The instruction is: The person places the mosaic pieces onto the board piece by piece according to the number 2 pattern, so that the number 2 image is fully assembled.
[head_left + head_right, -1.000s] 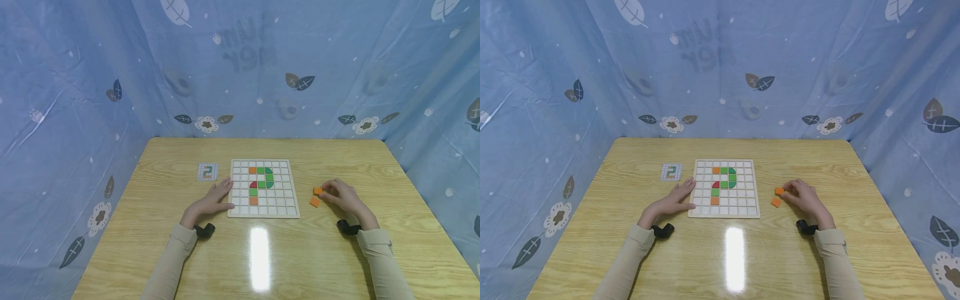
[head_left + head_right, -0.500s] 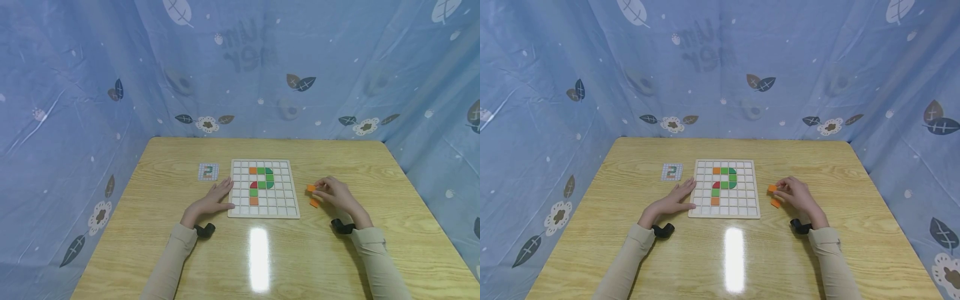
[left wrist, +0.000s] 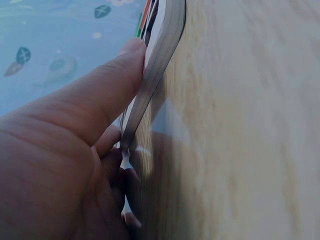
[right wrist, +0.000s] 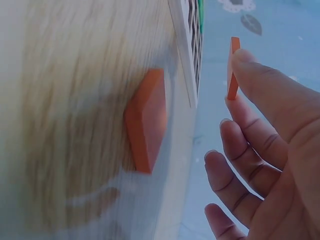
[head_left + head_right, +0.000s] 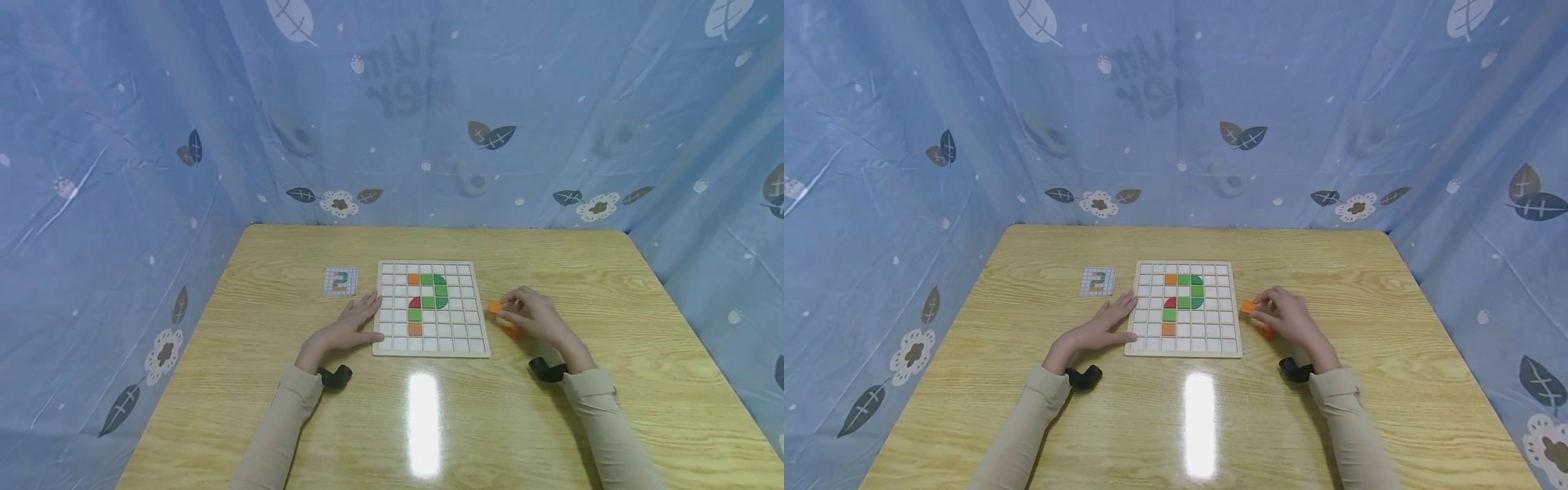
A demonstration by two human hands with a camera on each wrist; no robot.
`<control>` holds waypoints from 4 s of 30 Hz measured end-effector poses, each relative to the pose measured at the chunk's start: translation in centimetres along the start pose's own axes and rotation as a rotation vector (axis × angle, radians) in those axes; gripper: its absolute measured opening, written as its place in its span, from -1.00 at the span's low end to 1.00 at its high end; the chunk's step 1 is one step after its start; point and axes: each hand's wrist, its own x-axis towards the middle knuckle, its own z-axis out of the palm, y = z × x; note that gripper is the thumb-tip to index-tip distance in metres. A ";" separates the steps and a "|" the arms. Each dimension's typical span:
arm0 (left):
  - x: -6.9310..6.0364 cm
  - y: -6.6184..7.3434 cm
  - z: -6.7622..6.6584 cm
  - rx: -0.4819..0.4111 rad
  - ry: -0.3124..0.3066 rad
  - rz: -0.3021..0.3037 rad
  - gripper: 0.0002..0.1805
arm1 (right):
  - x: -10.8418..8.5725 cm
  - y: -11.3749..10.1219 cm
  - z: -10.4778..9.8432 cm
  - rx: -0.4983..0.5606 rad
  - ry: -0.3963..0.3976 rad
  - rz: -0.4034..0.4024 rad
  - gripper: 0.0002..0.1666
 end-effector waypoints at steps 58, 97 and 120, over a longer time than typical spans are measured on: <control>-0.1 0.2 0.0 0.004 0.005 0.015 -0.07 | 3.6 -6.3 5.2 0.088 -0.166 -0.116 -0.72; 0.1 0.0 0.1 0.015 -0.005 -0.004 -0.06 | 4.1 -7.8 6.8 -0.004 -0.266 -0.052 -0.72; 0.0 0.1 0.0 0.015 -0.006 -0.003 -0.07 | 3.5 -7.0 5.5 0.009 -0.212 -0.061 -0.67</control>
